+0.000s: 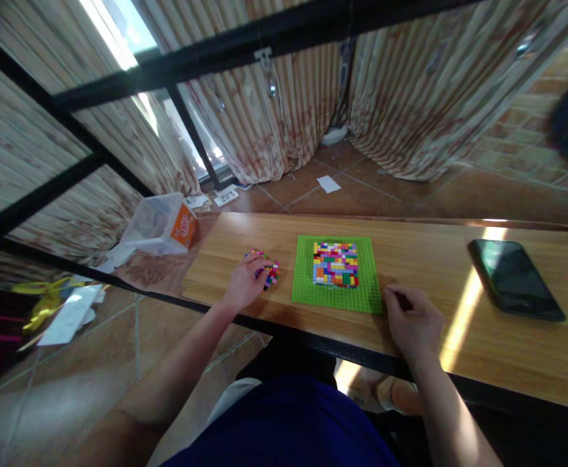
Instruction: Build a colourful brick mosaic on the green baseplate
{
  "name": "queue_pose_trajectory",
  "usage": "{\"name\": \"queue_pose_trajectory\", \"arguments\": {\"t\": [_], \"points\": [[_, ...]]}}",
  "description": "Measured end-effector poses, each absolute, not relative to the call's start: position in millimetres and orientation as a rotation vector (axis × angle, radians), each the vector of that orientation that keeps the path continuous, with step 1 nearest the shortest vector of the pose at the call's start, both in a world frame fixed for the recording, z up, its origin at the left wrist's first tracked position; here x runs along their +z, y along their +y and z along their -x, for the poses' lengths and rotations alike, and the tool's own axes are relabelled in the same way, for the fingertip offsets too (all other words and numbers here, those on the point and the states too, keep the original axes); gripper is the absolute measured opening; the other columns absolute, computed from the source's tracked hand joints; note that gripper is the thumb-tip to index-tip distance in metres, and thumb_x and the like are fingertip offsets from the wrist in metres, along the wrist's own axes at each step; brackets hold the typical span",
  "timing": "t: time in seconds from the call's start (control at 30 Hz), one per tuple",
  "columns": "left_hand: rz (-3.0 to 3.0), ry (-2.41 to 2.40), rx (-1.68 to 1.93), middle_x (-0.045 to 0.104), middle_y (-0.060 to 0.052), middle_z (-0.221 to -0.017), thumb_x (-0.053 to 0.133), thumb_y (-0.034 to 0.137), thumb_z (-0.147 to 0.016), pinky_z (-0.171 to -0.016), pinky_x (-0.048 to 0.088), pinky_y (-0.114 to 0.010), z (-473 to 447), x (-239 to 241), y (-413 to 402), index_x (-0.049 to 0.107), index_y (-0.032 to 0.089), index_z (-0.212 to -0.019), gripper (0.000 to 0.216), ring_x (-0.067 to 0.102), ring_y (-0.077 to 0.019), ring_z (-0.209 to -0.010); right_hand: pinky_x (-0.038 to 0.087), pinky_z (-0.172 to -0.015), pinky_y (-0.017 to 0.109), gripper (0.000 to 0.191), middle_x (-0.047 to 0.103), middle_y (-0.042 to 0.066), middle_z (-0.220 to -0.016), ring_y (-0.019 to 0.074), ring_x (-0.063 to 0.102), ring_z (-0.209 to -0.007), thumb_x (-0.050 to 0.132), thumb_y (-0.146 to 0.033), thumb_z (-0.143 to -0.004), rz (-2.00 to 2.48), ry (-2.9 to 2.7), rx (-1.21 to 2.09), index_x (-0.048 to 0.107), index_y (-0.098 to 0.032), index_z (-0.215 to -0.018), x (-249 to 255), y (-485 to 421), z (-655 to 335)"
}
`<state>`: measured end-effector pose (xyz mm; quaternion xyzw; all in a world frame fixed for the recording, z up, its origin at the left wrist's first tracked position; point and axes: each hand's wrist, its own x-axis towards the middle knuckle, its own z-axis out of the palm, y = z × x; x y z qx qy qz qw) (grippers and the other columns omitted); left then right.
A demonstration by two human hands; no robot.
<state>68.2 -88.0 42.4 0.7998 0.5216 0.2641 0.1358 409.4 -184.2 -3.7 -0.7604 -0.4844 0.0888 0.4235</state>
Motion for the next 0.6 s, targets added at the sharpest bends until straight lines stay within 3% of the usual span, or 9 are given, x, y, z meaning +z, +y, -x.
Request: {"name": "queue_pose_trajectory", "arguments": {"t": [0.17, 0.33, 0.6], "points": [[-2.480, 1.561, 0.340, 0.070, -0.006, -0.109, 0.051, 0.017, -0.094, -0.101, 0.048, -0.038, -88.3, 55.2, -67.3, 0.075, 0.021, -0.103, 0.026, 0.064, -0.0200, -0.104, 0.053, -0.078, 0.037, 0.027, 0.074, 0.006, -0.090, 0.0228, 0.068, -0.082, 0.063, -0.046, -0.083, 1.865, -1.231, 0.219, 0.074, -0.022, -0.088, -5.9, -184.6, -410.5], [-2.575, 1.512, -0.044, 0.074, -0.007, -0.098, 0.054, 0.016, -0.089, -0.097, 0.048, -0.042, -96.7, 70.6, -49.1, 0.077, 0.021, -0.089, 0.024, 0.065, -0.0245, -0.103, 0.053, -0.077, 0.036, 0.025, 0.074, 0.006, -0.089, 0.0226, 0.068, -0.082, 0.064, -0.045, -0.083, 1.862, -1.225, 0.210, 0.074, -0.022, -0.086, -4.4, -183.9, -409.6], [-2.579, 1.533, -0.043, 0.077, -0.008, -0.095, 0.053, 0.016, -0.089, -0.095, 0.047, -0.042, -108.7, 80.9, -47.0, 0.076, 0.021, -0.085, 0.023, 0.068, -0.0249, -0.098, 0.054, -0.075, 0.036, 0.025, 0.074, 0.007, -0.089, 0.0221, 0.068, -0.079, 0.063, -0.044, -0.084, 1.816, -1.212, 0.204, 0.074, -0.022, -0.085, -2.3, -181.7, -405.1]]}}
